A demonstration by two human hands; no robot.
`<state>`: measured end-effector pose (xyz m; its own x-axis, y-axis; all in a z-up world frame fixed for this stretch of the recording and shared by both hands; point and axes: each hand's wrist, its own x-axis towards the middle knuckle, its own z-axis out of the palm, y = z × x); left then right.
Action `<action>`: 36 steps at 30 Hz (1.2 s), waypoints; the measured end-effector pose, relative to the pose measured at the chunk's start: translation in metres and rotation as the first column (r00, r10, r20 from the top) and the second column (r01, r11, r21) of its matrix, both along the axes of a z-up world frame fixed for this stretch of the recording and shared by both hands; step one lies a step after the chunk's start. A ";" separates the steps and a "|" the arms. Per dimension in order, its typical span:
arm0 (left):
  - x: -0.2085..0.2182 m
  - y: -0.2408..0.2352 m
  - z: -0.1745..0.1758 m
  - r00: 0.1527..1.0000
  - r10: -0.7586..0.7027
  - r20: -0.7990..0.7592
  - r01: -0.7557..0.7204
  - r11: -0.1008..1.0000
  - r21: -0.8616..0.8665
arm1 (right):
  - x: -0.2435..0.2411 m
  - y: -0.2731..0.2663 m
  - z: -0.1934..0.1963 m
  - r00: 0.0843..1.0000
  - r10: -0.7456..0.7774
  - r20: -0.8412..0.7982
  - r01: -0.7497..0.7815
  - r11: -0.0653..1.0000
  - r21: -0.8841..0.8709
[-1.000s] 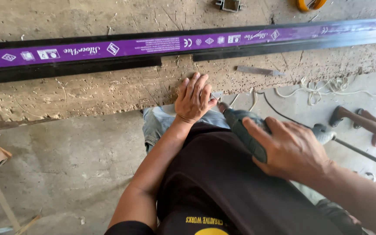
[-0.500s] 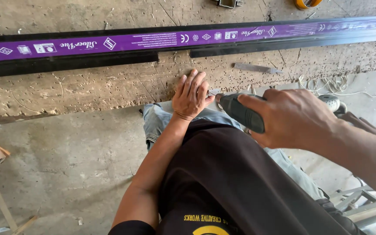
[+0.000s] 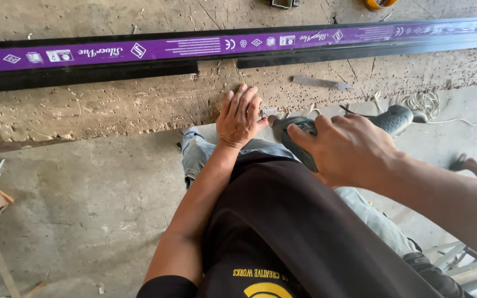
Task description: Assembling metal frame components using a drill, riveter, and file
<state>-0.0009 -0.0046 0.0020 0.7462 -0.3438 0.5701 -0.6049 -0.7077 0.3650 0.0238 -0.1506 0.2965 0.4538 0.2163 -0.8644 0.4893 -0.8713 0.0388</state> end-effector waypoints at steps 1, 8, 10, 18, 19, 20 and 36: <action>0.001 0.001 -0.001 1.000 -0.011 0.013 0.011 1.000 -0.007 | 0.002 0.002 -0.002 1.000 0.005 -0.001 -0.005 1.000 -0.016; -0.004 0.001 -0.026 0.998 -0.062 -0.032 0.064 0.995 0.083 | -0.002 -0.010 0.002 0.976 0.141 0.164 -0.159 0.982 0.104; -0.003 0.003 -0.019 0.998 -0.055 -0.024 0.057 0.994 0.091 | -0.001 -0.014 0.010 0.984 0.139 0.109 -0.147 0.987 0.071; -0.010 -0.001 -0.021 0.998 -0.059 0.032 0.054 0.987 0.150 | -0.038 -0.070 0.028 0.980 0.093 0.174 -0.094 0.996 -0.004; -0.003 -0.001 -0.009 0.997 -0.028 0.071 0.018 0.989 0.147 | -0.042 -0.078 0.031 0.961 0.062 0.269 -0.072 0.997 0.028; 0.004 -0.002 0.003 0.994 0.002 0.109 -0.018 0.990 0.141 | -0.045 -0.086 0.035 0.932 0.028 0.362 -0.053 0.997 0.060; -0.028 -0.021 0.027 0.982 -0.175 0.069 0.140 0.925 0.354 | -0.252 -0.209 -0.055 -0.145 -0.562 -0.814 -0.177 -0.795 0.580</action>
<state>-0.0287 -0.0261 0.0290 0.6130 -0.6414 0.4613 -0.7390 -0.6720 0.0476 -0.2279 -0.3594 0.2410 0.7376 -0.6244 -0.2572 0.0458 0.4263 -0.9034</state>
